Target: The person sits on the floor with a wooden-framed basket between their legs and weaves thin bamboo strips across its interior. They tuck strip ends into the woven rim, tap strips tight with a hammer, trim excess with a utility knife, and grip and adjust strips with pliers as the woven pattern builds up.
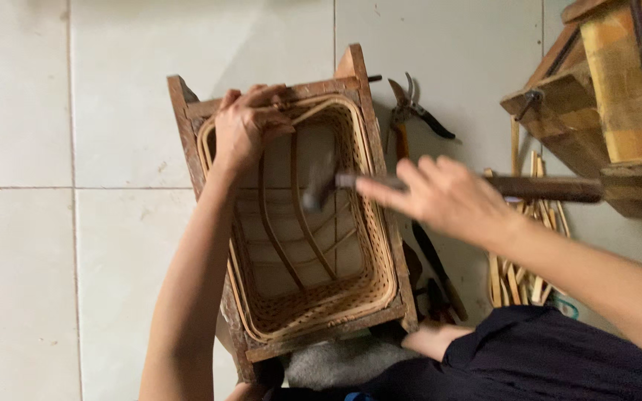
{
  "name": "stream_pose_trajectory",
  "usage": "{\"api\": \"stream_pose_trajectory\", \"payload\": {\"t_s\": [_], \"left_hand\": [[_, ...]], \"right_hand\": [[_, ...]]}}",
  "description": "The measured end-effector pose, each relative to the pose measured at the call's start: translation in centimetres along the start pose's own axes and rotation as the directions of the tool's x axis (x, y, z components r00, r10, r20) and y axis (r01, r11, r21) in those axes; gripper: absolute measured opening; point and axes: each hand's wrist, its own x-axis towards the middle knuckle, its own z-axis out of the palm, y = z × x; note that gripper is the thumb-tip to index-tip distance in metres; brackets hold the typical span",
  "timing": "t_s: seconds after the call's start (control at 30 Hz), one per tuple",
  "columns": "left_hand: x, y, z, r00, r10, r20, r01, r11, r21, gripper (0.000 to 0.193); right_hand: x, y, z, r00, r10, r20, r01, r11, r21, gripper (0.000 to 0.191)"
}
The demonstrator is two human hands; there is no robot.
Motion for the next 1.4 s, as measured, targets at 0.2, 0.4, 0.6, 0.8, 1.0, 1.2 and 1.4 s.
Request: {"api": "stream_pose_trajectory", "payload": {"t_s": [0.2, 0.4, 0.6, 0.8, 1.0, 1.2, 1.4], "left_hand": [[0.1, 0.4, -0.9, 0.999, 0.043, 0.010, -0.043, 0.998, 0.051, 0.018], [0.3, 0.6, -0.9, 1.000, 0.026, 0.011, -0.027, 0.999, 0.039, 0.019], [0.0, 0.5, -1.1, 0.999, 0.011, 0.031, -0.011, 1.000, 0.002, 0.019], [0.5, 0.5, -0.8, 1.000, -0.011, 0.030, 0.010, 1.000, 0.013, 0.020], [0.1, 0.5, -1.2, 0.999, 0.002, 0.045, -0.003, 1.000, 0.028, 0.018], [0.6, 0.0, -1.1, 0.996, 0.023, 0.085, -0.031, 0.996, 0.089, 0.019], [0.4, -0.8, -0.7, 0.992, -0.011, 0.127, 0.005, 0.999, 0.051, 0.016]], "right_hand": [[2.3, 5.5, 4.4, 0.999, 0.014, -0.038, -0.024, 0.959, -0.282, 0.067], [-2.1, 5.7, 7.5, 0.967, 0.195, -0.162, -0.214, 0.970, -0.111, 0.062], [-6.6, 1.0, 13.5, 0.457, 0.884, 0.100, -0.766, 0.334, 0.550, 0.024], [-7.9, -3.6, 19.6, -0.025, 0.962, 0.270, -0.808, -0.179, 0.561, 0.027], [-6.7, -6.3, 22.7, -0.253, 0.891, 0.378, -0.794, -0.414, 0.445, 0.039], [-5.9, -5.4, 22.7, -0.041, 0.999, 0.036, -0.870, -0.054, 0.490, 0.048], [3.7, -4.3, 15.0, 0.197, 0.956, -0.218, -0.131, 0.246, 0.960, 0.012]]}}
